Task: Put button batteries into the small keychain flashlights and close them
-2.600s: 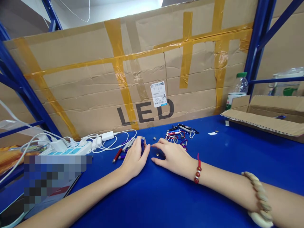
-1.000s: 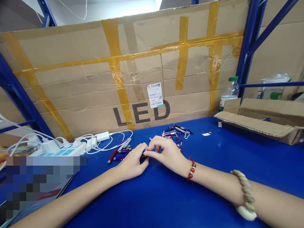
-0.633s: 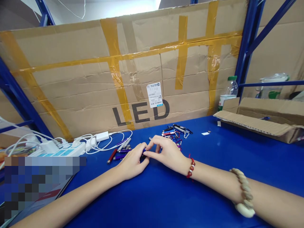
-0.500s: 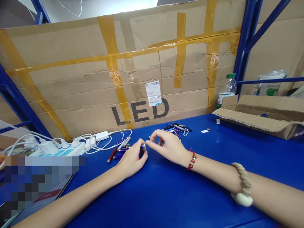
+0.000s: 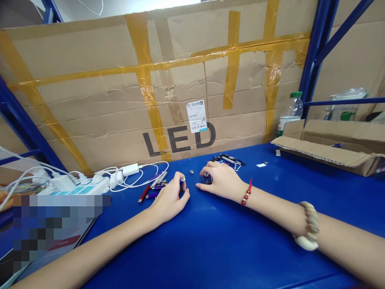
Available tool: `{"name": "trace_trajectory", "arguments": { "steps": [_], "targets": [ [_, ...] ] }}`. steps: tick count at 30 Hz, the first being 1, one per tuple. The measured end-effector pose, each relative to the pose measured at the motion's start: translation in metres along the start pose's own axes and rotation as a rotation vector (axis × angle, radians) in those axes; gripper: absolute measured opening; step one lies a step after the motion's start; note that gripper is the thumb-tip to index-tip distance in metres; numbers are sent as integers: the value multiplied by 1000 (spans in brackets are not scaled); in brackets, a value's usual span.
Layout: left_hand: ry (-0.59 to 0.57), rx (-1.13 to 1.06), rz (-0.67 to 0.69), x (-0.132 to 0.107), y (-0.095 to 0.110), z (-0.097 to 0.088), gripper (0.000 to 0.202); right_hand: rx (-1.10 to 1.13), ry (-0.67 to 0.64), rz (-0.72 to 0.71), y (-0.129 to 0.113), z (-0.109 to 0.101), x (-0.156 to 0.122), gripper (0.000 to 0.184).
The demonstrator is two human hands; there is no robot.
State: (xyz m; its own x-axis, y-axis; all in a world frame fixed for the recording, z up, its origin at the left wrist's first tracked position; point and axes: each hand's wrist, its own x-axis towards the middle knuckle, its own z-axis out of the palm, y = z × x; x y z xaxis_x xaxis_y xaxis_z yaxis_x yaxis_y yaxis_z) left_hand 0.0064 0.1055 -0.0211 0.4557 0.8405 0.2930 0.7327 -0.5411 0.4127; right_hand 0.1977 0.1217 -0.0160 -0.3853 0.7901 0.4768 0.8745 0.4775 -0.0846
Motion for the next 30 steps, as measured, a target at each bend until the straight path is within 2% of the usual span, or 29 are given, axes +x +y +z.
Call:
{"name": "trace_trajectory", "arguments": {
  "steps": [3, 7, 10, 17, 22, 25, 30],
  "targets": [
    [1, -1, 5, 0, 0, 0, 16, -124, -14, 19, 0, -4, -1, 47],
    [-5, 3, 8, 0, 0, 0, 15, -186, -124, 111, 5, -5, -4, 58],
    [2, 4, 11, 0, 0, -1, 15, -194, -136, 105, 6, -2, -5, 57],
    [3, -18, 7, -4, 2, -3, 21, -236, -24, 15, 13, 16, -8, 50],
    [4, -22, 11, -6, -2, -4, 28, -228, -54, -28, 21, 28, -8, 48],
    [-10, -10, 12, -7, -5, -4, 32, -225, -67, -26, 25, 32, -8, 54],
    [-12, 10, 34, -9, -7, -5, 36, -240, -62, -44, 24, 36, -6, 55]
  ]
}}
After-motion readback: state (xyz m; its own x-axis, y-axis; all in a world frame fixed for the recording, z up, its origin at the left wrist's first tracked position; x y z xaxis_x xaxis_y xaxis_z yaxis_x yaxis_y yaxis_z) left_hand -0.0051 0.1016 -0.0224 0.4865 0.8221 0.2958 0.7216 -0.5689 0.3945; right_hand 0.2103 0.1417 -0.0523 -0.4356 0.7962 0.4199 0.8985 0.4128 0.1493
